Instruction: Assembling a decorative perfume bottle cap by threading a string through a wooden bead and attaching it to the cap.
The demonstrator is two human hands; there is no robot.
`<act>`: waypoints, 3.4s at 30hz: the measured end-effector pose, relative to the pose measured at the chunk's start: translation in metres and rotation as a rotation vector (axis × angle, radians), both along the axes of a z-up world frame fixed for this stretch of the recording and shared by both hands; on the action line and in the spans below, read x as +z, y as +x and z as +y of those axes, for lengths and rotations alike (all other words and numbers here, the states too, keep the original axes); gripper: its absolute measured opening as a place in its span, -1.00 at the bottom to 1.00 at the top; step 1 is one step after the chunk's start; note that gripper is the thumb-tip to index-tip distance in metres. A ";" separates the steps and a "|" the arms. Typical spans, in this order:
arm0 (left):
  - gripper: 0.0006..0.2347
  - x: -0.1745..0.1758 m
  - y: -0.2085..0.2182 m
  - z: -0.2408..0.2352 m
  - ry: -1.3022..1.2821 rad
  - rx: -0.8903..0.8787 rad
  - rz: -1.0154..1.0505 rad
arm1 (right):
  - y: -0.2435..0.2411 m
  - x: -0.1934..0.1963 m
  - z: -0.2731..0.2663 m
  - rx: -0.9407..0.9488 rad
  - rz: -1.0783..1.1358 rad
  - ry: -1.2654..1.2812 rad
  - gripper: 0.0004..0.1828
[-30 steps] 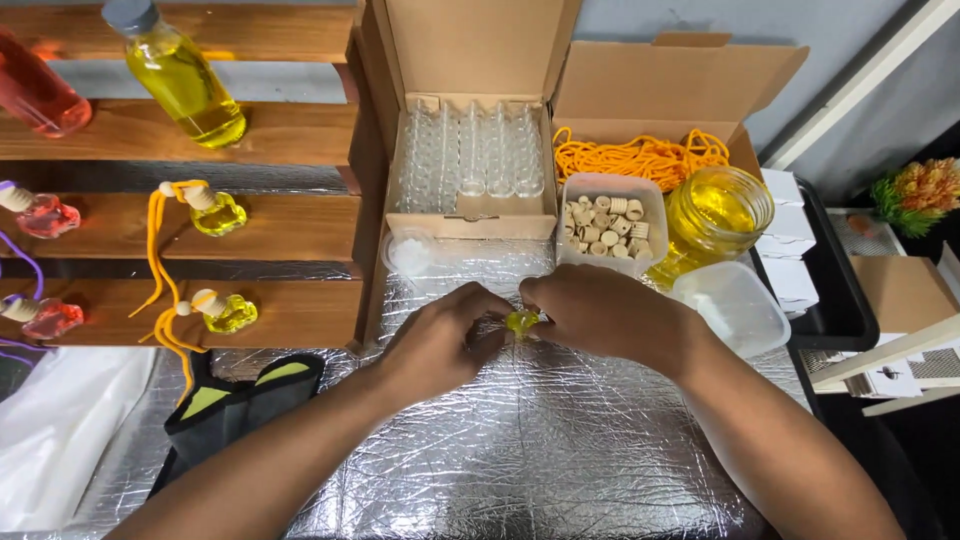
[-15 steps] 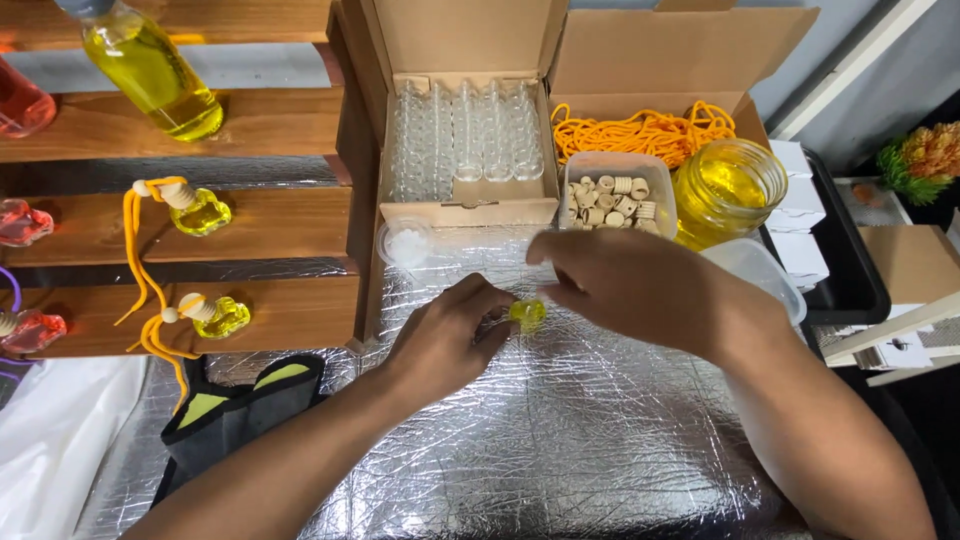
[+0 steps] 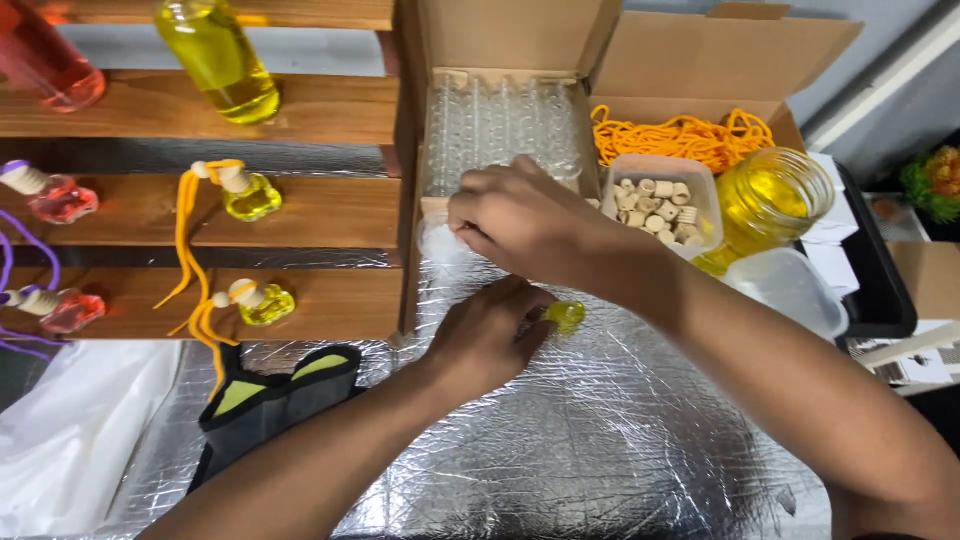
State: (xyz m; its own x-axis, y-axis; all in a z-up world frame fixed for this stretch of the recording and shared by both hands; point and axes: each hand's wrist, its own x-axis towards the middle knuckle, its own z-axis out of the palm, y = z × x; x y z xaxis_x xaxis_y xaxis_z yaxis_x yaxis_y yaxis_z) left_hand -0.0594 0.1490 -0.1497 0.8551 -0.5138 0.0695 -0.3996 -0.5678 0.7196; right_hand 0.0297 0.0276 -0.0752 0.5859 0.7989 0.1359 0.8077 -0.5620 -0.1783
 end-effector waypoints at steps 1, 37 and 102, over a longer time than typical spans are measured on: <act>-0.79 -0.001 0.000 0.001 0.001 0.004 -0.001 | 0.007 -0.008 0.009 0.004 -0.001 0.001 -0.88; -0.80 0.006 0.002 -0.004 0.038 0.012 0.090 | -0.083 -0.008 -0.083 -0.167 0.192 0.249 -0.80; -0.83 -0.008 0.006 -0.010 -0.050 0.019 -0.174 | -0.089 -0.045 -0.113 0.006 -0.010 0.682 -0.67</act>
State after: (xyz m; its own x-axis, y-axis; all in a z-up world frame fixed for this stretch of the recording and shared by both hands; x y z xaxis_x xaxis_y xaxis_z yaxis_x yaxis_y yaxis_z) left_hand -0.0531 0.1389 -0.1572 0.8375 -0.4899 0.2422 -0.5101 -0.5418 0.6680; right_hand -0.0597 -0.0853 -0.1203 0.5782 0.5356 0.6154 0.8136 -0.3221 -0.4840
